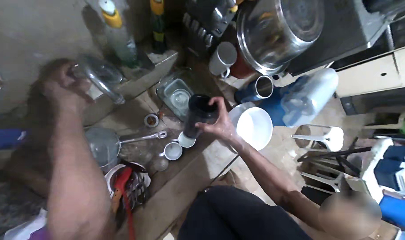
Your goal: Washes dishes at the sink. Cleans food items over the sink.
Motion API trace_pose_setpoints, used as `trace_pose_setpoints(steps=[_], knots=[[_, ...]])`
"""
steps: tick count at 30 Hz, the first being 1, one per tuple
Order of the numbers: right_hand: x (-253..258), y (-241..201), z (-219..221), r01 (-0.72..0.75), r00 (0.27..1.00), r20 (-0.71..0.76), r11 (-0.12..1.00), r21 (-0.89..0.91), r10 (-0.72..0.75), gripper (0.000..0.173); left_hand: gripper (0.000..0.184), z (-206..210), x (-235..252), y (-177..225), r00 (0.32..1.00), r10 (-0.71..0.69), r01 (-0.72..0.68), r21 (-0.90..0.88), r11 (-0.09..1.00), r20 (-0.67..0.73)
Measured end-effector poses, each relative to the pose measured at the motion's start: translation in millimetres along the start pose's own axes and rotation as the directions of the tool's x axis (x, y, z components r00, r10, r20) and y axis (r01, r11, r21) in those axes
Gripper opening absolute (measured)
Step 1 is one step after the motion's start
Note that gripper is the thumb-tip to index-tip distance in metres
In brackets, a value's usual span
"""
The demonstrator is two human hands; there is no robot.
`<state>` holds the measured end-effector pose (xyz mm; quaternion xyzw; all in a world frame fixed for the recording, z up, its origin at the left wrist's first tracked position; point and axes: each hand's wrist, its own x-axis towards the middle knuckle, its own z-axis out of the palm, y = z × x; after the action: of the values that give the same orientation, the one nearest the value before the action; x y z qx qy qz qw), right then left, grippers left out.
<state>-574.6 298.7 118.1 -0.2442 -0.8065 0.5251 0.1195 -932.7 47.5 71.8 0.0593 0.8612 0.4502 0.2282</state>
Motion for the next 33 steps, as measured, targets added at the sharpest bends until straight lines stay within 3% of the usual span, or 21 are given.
trace_pose_setpoints(steps=[3,5,8,12,18,23,26,29,33], knots=[[-20.0,-9.6,-36.9,0.146,0.97,-0.171,0.978,-0.146,-0.171,0.065,0.067,23.1,-34.0,-10.8,0.983,0.027,-0.042,-0.083,0.996,-0.179],[-27.1,-19.2,-65.2,0.218,0.909,-0.307,0.949,-0.227,-0.282,0.062,0.074,44.3,-68.6,-21.9,0.971,0.006,-0.045,-0.161,0.986,-0.237],[-34.5,-29.0,-107.1,0.281,0.8,-0.467,0.922,-0.266,-0.378,0.06,0.064,75.6,-130.9,-37.4,0.976,-0.017,-0.024,-0.183,0.983,-0.218],[-37.2,-25.7,-134.6,0.334,0.714,-0.572,0.914,-0.228,-0.404,0.063,0.051,103.4,-205.3,-62.2,0.991,0.065,-0.08,-0.132,0.988,-0.118],[-29.1,-29.3,-178.2,0.331,0.589,-0.669,0.891,-0.311,-0.453,0.068,0.045,124.5,-233.7,-72.1,0.993,0.083,-0.09,-0.09,0.992,-0.081],[-29.8,-25.2,-195.2,0.387,0.564,-0.656,0.863,-0.325,-0.501,0.068,0.043,123.4,-251.7,-66.5,0.989,0.13,-0.136,-0.078,0.988,-0.076],[-60.0,-25.3,-192.2,0.29,0.58,-0.63,0.854,-0.431,-0.516,0.068,0.042,123.5,-260.1,-62.1,0.986,0.149,-0.154,-0.062,0.986,-0.08],[-99.9,-7.3,-173.3,0.016,0.751,-0.585,0.893,-0.449,-0.307,0.069,0.041,128.9,-267.1,-62.4,0.982,0.168,-0.173,-0.057,0.983,-0.086],[-115.8,50.3,-166.1,-0.21,0.789,-0.612,0.913,-0.351,-0.053,0.07,0.04,143.7,-285.9,-59.3,0.984,0.172,-0.175,-0.07,0.982,-0.048]])
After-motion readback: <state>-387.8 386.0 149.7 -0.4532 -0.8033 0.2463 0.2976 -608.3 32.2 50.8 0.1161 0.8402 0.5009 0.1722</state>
